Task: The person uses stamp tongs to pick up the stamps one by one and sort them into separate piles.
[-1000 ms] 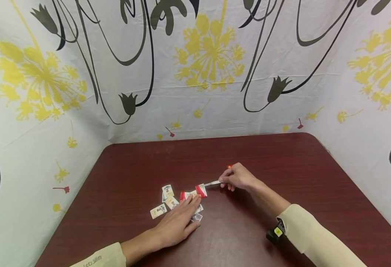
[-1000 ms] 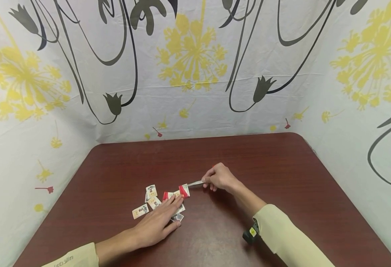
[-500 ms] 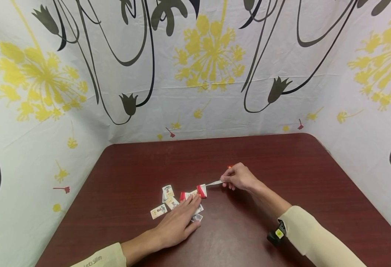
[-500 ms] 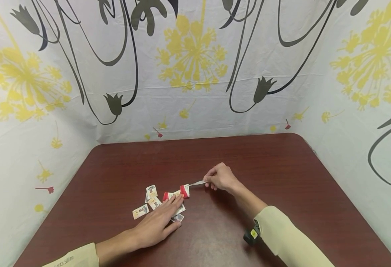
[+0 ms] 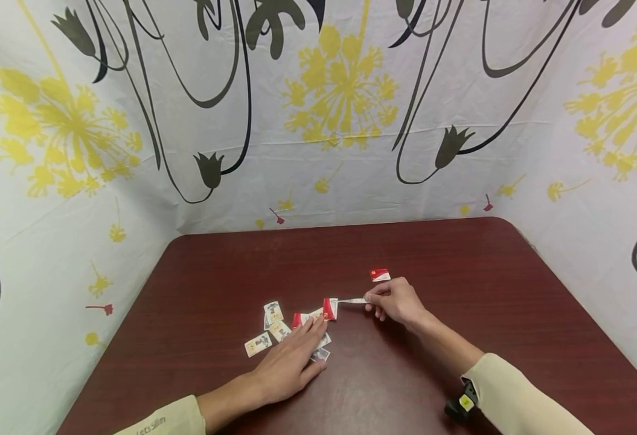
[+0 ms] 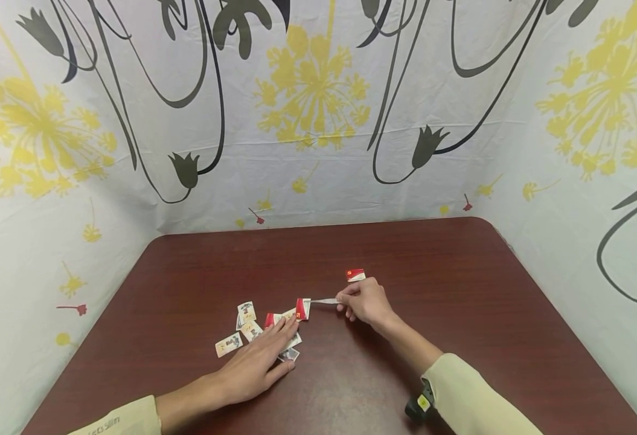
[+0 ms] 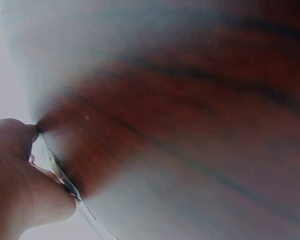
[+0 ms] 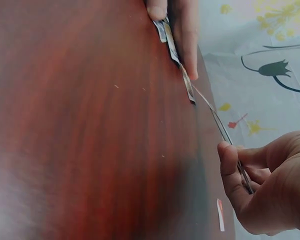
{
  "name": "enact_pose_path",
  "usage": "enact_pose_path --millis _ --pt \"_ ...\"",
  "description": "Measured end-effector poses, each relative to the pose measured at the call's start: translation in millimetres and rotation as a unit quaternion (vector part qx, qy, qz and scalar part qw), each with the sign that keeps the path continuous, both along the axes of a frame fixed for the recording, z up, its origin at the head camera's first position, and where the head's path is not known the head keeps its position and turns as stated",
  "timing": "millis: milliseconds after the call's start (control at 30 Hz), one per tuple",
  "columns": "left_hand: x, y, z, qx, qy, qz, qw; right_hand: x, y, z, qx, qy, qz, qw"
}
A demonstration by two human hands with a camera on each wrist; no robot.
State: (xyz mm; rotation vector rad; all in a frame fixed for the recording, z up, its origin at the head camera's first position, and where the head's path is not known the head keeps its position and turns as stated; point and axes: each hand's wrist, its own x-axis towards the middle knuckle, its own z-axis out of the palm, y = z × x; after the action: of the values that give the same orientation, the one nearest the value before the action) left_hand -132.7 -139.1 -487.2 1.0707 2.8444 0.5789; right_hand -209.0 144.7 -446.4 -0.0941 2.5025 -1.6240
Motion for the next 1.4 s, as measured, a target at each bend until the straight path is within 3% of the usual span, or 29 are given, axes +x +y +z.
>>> enact_pose_path --millis 367,733,967,1233,1400 --pt "-1.1 0.6 -1.3 -0.006 0.006 -0.002 1.0 12.2 -5.1 -5.8 -0.026 -0.012 -0.037 0.9989" --pt "-2.1 0.0 -1.5 -0.011 0.016 -0.008 0.9998 14.2 -3.3 -7.7 -0.034 -0.012 -0.027 0.999" --pt "-1.8 -0.1 -1.2 -0.008 0.019 -0.009 0.9998 5.4 2.0 -2.8 -0.026 -0.001 0.008 0.9996" --pt "-1.2 0.4 -0.5 -0.01 0.013 -0.005 0.9999 -14.4 7.2 8.1 0.02 0.008 0.099 0.9948" --pt "-0.3 0.2 -0.5 -0.009 0.008 -0.005 0.9999 -24.4 6.4 14.3 0.039 0.025 0.136 0.9897"
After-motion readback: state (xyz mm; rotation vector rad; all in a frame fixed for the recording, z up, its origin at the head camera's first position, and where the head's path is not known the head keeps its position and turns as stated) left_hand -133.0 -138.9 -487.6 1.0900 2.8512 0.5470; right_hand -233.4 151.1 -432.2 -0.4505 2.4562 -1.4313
